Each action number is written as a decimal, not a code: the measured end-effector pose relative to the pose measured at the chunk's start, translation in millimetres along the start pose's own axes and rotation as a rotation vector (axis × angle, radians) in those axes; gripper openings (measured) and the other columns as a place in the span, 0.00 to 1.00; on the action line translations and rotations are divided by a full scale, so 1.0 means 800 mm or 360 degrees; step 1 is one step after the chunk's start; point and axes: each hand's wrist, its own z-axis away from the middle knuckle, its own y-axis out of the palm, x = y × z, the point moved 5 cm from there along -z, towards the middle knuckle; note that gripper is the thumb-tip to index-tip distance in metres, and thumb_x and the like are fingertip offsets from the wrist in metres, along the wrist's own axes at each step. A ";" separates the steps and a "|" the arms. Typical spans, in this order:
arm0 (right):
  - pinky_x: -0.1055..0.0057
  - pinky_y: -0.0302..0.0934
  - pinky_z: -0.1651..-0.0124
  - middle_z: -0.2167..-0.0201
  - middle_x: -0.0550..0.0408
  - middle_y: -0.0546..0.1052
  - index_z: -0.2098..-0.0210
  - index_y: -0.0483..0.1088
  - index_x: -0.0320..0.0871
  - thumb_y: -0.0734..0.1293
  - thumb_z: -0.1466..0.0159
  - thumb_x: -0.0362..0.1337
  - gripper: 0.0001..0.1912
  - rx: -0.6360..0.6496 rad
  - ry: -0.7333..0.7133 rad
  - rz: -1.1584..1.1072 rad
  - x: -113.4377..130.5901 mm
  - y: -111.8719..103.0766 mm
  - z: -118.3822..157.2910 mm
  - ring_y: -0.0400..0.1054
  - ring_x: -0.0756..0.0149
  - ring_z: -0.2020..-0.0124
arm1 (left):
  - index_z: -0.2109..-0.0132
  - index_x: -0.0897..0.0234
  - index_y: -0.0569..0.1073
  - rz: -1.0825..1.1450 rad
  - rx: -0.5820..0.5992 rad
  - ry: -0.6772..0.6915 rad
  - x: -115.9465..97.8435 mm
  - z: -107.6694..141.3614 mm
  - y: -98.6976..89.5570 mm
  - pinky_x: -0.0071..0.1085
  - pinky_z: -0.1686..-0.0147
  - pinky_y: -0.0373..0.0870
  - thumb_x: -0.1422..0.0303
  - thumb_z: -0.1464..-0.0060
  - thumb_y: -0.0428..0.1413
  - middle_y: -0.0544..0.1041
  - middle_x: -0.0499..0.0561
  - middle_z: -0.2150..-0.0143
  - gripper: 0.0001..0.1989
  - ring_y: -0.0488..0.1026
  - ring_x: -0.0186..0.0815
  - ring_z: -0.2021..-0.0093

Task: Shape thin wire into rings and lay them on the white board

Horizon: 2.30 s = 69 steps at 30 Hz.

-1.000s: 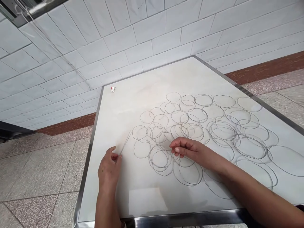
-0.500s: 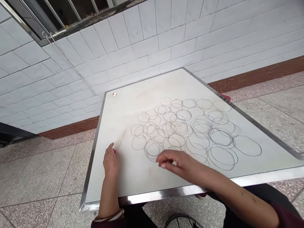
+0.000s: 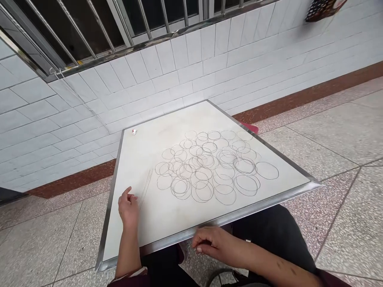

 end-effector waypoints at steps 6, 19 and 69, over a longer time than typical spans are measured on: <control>0.74 0.63 0.65 0.69 0.56 0.77 0.62 0.76 0.43 0.66 0.39 0.31 0.07 -0.0068 0.0048 0.0039 -0.020 0.004 0.007 0.72 0.67 0.68 | 0.45 0.63 0.73 0.0183 -0.0192 0.0066 -0.030 0.013 -0.036 0.40 0.48 0.68 0.69 0.42 0.47 0.69 0.51 0.62 0.20 0.73 0.38 0.59; 0.70 0.65 0.65 0.66 0.56 0.73 0.53 0.72 0.45 0.68 0.37 0.55 0.22 -0.0553 -0.0033 -0.0678 -0.001 -0.010 0.001 0.69 0.68 0.68 | 0.39 0.63 0.66 0.1087 0.0900 -0.0206 -0.127 0.202 0.008 0.28 0.74 0.64 0.57 0.51 0.64 0.76 0.47 0.69 0.34 0.71 0.33 0.73; 0.72 0.61 0.64 0.71 0.57 0.78 0.66 0.73 0.40 0.76 0.46 0.54 0.23 -0.0894 -0.0103 -0.1370 0.011 -0.019 0.018 0.70 0.72 0.70 | 0.57 0.62 0.82 0.2005 0.0579 -0.0721 -0.137 0.269 0.063 0.31 0.58 0.73 0.59 0.56 0.70 0.82 0.54 0.59 0.18 0.78 0.34 0.61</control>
